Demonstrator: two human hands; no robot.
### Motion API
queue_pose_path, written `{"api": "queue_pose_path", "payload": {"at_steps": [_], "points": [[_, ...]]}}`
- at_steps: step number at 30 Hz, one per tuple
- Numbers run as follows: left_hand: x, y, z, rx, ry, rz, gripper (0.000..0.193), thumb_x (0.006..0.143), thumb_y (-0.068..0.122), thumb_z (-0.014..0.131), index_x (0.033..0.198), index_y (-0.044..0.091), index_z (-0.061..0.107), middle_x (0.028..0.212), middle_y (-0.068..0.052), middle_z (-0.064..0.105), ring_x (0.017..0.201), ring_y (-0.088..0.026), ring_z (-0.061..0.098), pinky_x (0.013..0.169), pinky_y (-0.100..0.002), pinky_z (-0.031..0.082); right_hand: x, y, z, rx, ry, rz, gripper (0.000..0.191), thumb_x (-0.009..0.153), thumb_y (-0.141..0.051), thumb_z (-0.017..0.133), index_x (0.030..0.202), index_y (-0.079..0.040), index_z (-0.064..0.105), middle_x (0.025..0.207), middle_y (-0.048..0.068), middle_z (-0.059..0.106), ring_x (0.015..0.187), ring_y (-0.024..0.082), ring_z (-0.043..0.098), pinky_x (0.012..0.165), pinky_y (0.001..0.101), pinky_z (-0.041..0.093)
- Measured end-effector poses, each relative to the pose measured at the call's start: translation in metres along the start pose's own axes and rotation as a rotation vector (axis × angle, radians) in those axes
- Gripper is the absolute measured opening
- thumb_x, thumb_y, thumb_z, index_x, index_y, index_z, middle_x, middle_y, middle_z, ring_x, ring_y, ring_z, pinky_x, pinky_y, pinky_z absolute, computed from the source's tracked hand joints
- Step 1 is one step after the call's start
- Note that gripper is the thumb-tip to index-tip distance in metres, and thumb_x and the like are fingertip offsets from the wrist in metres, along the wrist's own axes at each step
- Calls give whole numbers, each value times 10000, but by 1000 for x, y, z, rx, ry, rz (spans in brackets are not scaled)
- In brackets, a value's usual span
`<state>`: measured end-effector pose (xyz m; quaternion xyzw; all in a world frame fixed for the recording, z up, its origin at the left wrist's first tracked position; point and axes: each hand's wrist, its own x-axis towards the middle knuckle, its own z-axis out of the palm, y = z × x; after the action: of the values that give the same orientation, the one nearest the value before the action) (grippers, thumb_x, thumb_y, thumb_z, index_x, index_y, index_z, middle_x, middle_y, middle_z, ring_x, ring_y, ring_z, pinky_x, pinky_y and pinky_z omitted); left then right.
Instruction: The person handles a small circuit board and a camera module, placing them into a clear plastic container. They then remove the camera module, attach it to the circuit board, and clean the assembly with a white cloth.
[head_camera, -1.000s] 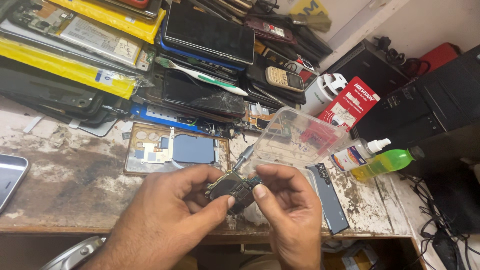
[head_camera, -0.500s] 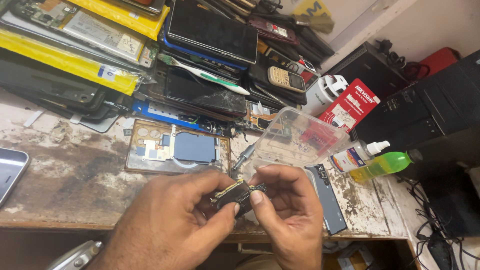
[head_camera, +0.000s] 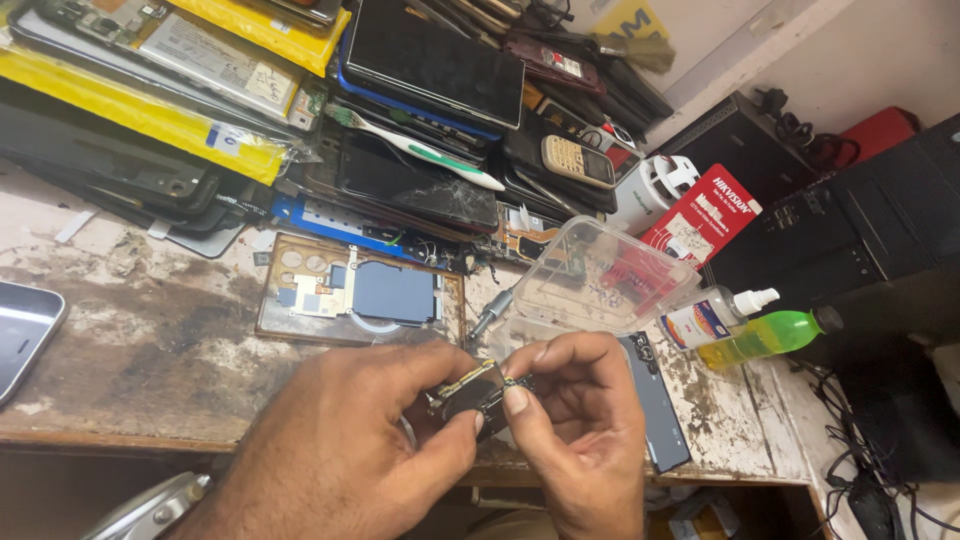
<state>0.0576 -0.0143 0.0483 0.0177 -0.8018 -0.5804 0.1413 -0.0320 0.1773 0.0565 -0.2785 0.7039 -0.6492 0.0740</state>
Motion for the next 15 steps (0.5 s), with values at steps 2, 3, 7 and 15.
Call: {"api": "queue_pose_path", "payload": {"at_steps": [2,3,7,15], "points": [[1,3,-3,-15,-27,-46,306,798,318,738,1044,137,754,813,-99,777,732,-260,781,652,-394,595,-1,1,2,7,13,9,337,874,116,676,1141,-26,530,1062,122,696,939,134,686,784,247,560],[2,4,-5,5,-44,-80,304,791,325,741,1032,140,753,782,-101,770,720,-263,778,650,-400,590,0,1,2,-18,24,31,327,876,113,678,1144,-20,546,1055,123,697,926,134,685,775,247,557],[4,8,-10,28,-96,-181,292,771,333,736,1003,157,758,673,-93,759,653,-243,789,640,-395,597,1,-2,2,-59,20,70,313,879,97,675,1162,-5,589,1059,127,707,929,132,691,790,250,564],[4,10,-9,48,-52,-80,297,791,333,718,1022,150,756,695,-79,761,671,-222,790,651,-394,603,1,-5,3,-96,9,63,418,823,97,721,1192,-17,561,1034,113,690,885,129,695,763,255,576]]}}
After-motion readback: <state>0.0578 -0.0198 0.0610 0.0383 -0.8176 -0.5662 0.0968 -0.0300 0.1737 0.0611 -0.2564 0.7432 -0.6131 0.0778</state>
